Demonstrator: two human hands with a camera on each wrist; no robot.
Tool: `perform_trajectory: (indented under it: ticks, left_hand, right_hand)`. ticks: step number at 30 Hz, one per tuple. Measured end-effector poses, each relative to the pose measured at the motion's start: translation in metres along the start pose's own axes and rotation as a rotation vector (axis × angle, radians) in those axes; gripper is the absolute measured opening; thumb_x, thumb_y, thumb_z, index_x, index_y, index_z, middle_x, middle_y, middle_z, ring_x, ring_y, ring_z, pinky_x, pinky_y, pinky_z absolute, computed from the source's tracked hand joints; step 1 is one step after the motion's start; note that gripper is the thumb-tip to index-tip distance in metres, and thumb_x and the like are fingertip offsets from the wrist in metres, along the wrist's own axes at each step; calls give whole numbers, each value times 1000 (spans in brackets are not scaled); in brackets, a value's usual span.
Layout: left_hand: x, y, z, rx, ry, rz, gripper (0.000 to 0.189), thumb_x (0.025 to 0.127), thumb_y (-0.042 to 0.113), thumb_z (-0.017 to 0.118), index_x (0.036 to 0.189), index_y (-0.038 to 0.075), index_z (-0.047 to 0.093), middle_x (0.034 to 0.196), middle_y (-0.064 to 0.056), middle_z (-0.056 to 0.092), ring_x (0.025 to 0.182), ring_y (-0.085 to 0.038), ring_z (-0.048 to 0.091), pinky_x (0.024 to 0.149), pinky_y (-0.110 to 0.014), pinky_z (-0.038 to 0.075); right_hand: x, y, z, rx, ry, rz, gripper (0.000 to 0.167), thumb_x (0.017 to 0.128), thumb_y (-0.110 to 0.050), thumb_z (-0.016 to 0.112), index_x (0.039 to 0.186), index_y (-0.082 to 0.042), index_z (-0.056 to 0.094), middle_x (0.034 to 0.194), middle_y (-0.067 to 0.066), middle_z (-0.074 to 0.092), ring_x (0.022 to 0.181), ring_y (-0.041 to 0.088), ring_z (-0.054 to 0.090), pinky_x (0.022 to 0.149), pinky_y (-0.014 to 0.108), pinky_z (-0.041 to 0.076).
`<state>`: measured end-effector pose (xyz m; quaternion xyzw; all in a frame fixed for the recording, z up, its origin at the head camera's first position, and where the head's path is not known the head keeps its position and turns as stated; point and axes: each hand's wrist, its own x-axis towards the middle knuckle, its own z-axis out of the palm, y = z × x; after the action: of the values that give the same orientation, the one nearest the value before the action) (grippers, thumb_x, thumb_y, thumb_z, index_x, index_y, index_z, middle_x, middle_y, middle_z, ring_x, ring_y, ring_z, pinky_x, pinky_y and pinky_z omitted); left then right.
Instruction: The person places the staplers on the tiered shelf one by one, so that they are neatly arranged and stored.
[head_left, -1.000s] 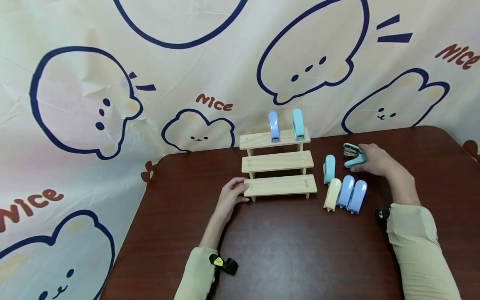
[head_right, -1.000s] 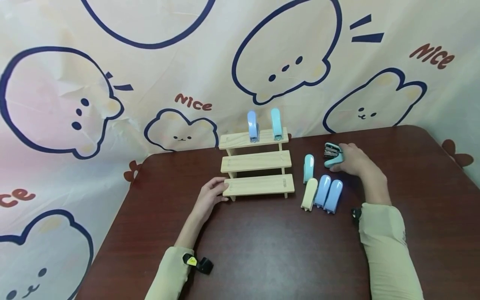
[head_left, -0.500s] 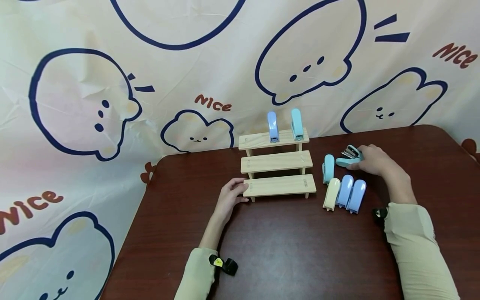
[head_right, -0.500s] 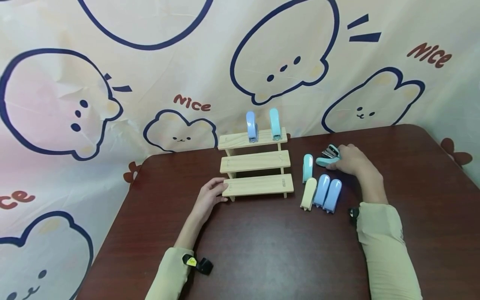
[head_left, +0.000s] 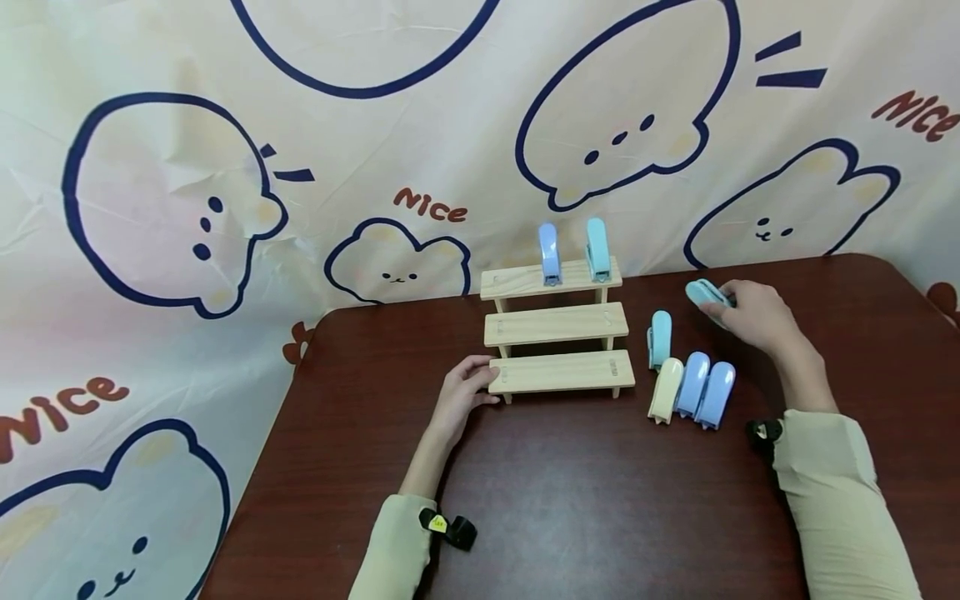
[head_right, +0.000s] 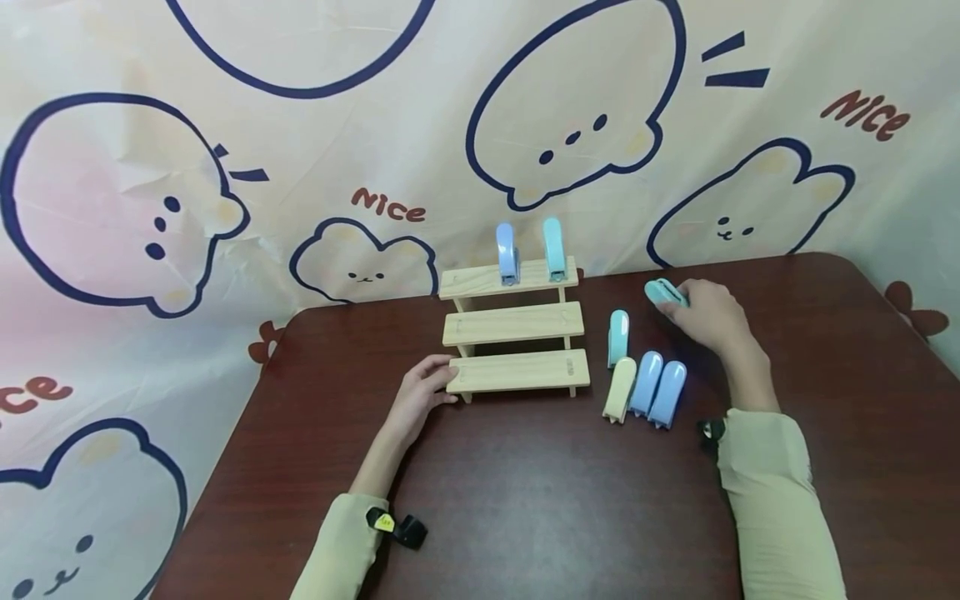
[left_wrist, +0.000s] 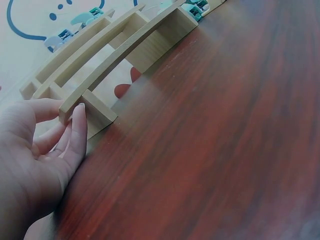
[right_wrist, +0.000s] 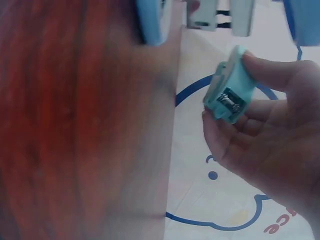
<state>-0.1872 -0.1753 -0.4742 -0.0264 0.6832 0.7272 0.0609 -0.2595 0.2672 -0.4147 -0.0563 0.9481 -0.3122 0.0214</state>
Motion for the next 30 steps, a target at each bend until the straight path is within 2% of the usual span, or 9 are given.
perform_trajectory:
  ticks: [4, 8, 11, 15, 17, 20, 23, 25, 30]
  left_hand:
    - [0, 0, 0, -4, 1, 1, 36, 100, 12, 67, 131, -4, 61, 107, -8, 66, 91, -16, 64, 70, -28, 60]
    - [0, 0, 0, -6, 1, 5, 35, 100, 12, 67, 130, -5, 61, 105, -7, 66, 91, -16, 64, 69, -27, 60]
    - [-1, 0, 0, -2, -2, 7, 36, 100, 13, 67, 131, -5, 60, 106, -7, 65, 92, -16, 64, 70, -27, 60]
    - [-3, 3, 1, -4, -2, 0, 36, 100, 12, 67, 132, -4, 61, 107, -8, 65, 92, -16, 64, 70, -28, 61]
    - [-3, 3, 1, -7, 0, -2, 36, 100, 12, 67, 132, -4, 61, 106, -7, 65, 92, -16, 64, 70, -28, 61]
    - [-2, 3, 2, -10, 3, -2, 35, 100, 11, 67, 131, -4, 61, 105, -7, 65, 91, -16, 64, 70, -27, 61]
    - [-2, 2, 2, -15, 5, -4, 34, 100, 10, 67, 130, -4, 61, 104, -6, 66, 91, -16, 64, 69, -27, 60]
    - [-2, 2, 2, -17, 5, -6, 34, 100, 10, 67, 130, -4, 61, 104, -6, 66, 90, -16, 64, 69, -27, 60]
    - [0, 0, 0, -14, 3, -5, 34, 100, 11, 67, 130, -4, 61, 105, -7, 66, 91, -16, 64, 70, -28, 61]
  right_hand:
    - [-4, -11, -4, 80, 53, -9, 60, 108, -38, 53, 130, 18, 52, 114, 34, 58, 96, 41, 54, 67, 37, 48]
    - [-8, -23, -12, 192, 67, 10, 67, 108, -45, 50, 137, 15, 50, 123, 36, 56, 102, 43, 56, 71, 31, 48]
    - [-9, -29, -15, 300, 74, 31, 73, 107, -51, 49, 143, 12, 47, 131, 33, 53, 102, 34, 58, 75, 27, 49]
    - [-11, -32, -17, 519, 91, 29, 75, 107, -50, 49, 151, 11, 41, 135, 21, 50, 96, 12, 57, 79, 16, 52]
    - [-13, -32, -17, 689, 105, 15, 73, 108, -45, 52, 153, 10, 38, 131, 12, 51, 94, 7, 57, 79, 13, 54]
    - [-17, -31, -18, 977, 118, -35, 55, 107, -35, 57, 150, -1, 51, 123, 0, 54, 95, 8, 62, 79, 16, 58]
    - [-19, -31, -19, 1242, 81, -92, 40, 108, -25, 58, 145, -11, 58, 134, 3, 52, 101, 13, 64, 80, 22, 60]
    - [-20, -32, -20, 1332, 48, -116, 44, 109, -23, 54, 151, -13, 52, 145, 8, 43, 108, 15, 61, 81, 24, 60]
    - [-20, -39, -20, 1460, 10, -143, 65, 111, -22, 50, 166, -9, 19, 164, 15, 17, 121, 19, 51, 84, 27, 59]
